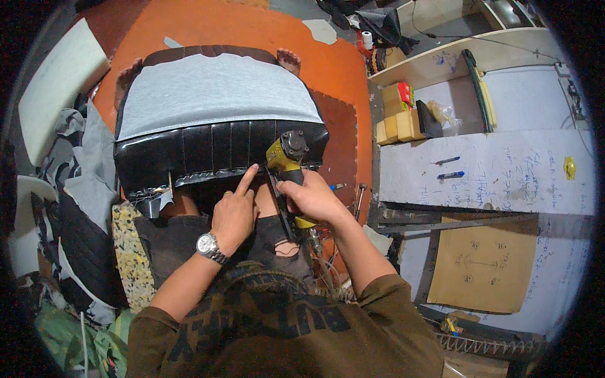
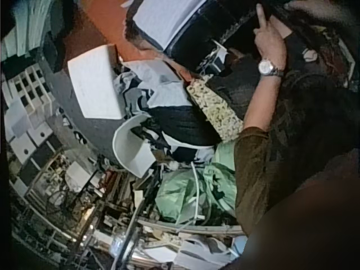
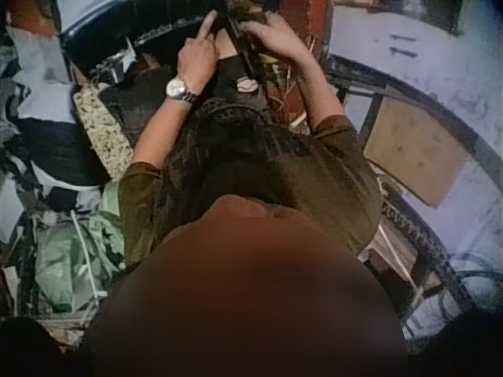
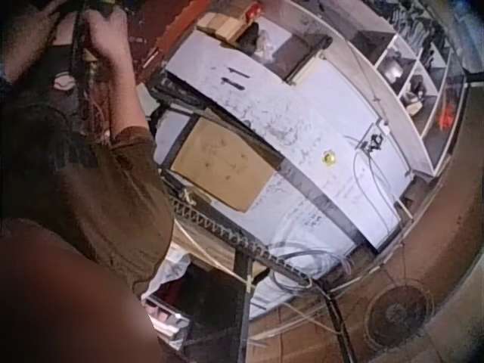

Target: The person stretches and staples black vinyl onto a cushioned seat back, then trims excess material with scissors and a utility knife. They repeatedly smooth the surface, staple edges, and cut away overhang to fit the upholstery.

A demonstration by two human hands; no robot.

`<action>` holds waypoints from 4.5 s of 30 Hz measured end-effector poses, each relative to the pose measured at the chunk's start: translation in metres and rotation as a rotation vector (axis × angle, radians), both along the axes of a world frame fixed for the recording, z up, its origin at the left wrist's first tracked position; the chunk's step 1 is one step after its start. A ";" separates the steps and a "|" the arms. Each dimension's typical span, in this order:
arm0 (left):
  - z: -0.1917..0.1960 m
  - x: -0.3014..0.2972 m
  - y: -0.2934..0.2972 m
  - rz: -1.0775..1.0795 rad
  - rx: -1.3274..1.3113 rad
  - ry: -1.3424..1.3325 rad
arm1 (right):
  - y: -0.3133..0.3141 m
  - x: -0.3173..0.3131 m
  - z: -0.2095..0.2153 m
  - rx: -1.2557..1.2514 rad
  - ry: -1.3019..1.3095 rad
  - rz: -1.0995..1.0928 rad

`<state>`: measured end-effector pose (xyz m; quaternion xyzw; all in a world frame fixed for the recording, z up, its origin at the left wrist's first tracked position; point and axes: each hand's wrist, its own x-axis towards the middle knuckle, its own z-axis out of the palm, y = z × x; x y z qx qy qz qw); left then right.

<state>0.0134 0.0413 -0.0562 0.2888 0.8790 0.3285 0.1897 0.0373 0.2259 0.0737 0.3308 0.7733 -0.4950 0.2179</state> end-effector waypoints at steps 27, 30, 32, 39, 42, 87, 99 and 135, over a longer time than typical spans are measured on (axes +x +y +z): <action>0.004 0.012 -0.029 0.024 -0.135 0.003 | -0.024 -0.031 0.018 -0.042 -0.054 0.161; 0.013 0.012 -0.032 -0.022 -0.131 0.046 | -0.017 -0.026 0.010 -0.100 -0.013 0.183; 0.018 0.010 -0.035 -0.048 -0.140 0.064 | -0.001 -0.002 0.011 -0.215 0.046 0.162; 0.022 -0.011 -0.026 0.161 0.291 0.260 | 0.090 0.165 -0.024 -0.344 0.038 -0.071; 0.030 -0.024 -0.005 0.149 0.257 0.302 | 0.108 0.232 -0.107 -0.344 -0.010 -0.246; 0.060 -0.061 0.153 -0.182 -0.172 0.139 | 0.152 0.038 -0.143 0.278 0.881 0.138; 0.050 -0.049 0.150 -0.242 -0.071 0.282 | 0.140 0.052 -0.146 0.290 0.856 0.071; 0.023 -0.023 0.114 -0.320 -0.164 0.747 | 0.156 0.050 -0.121 0.858 1.114 0.634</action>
